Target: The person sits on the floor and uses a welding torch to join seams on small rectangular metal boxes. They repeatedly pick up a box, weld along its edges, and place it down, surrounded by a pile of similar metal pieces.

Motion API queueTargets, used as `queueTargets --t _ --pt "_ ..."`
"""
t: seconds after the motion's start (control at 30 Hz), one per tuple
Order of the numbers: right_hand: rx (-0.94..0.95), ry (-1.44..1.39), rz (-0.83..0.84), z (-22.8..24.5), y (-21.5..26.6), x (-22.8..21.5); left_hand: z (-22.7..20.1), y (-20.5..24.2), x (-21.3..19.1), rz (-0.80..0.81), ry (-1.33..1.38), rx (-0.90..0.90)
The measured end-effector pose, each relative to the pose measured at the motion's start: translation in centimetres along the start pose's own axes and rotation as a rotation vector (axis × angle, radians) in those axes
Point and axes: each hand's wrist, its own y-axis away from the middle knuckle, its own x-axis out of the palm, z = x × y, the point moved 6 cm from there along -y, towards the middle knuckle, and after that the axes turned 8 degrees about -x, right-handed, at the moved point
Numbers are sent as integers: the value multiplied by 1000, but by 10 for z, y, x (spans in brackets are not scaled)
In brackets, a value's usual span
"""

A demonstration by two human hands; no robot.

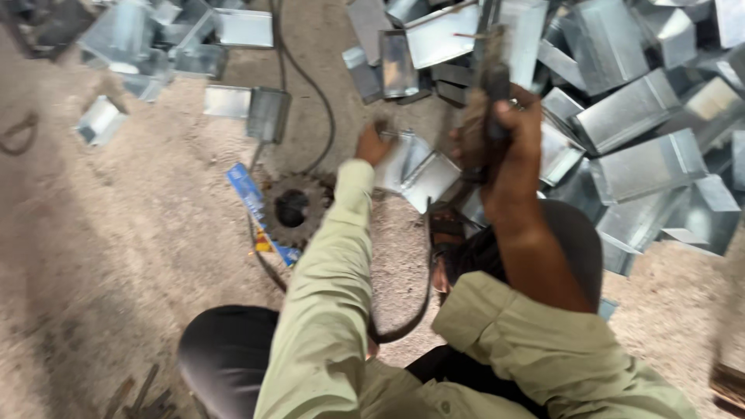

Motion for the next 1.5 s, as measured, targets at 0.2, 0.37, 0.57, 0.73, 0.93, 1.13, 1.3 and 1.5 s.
queueTargets --t 0.2,0.37,0.57,0.73,0.93,1.13,1.3,1.5 --pt "129 109 -134 -10 13 23 67 119 100 211 -323 -555" --pt "154 70 -103 -17 18 51 73 119 107 185 -384 -692" --pt "109 87 -78 -38 21 57 59 94 110 214 -255 -520" --pt "177 141 -105 -55 12 53 54 61 54 138 201 -405" --pt "150 28 -54 -77 12 62 -17 105 -130 -85 268 49" --pt "176 273 28 -145 24 52 -75 201 -282 -199 -260 -98" --pt "274 545 181 -185 58 67 -25 208 -280 -109 -314 -305" --pt "40 987 429 -197 79 74 -17 189 -280 -169 -487 -256"
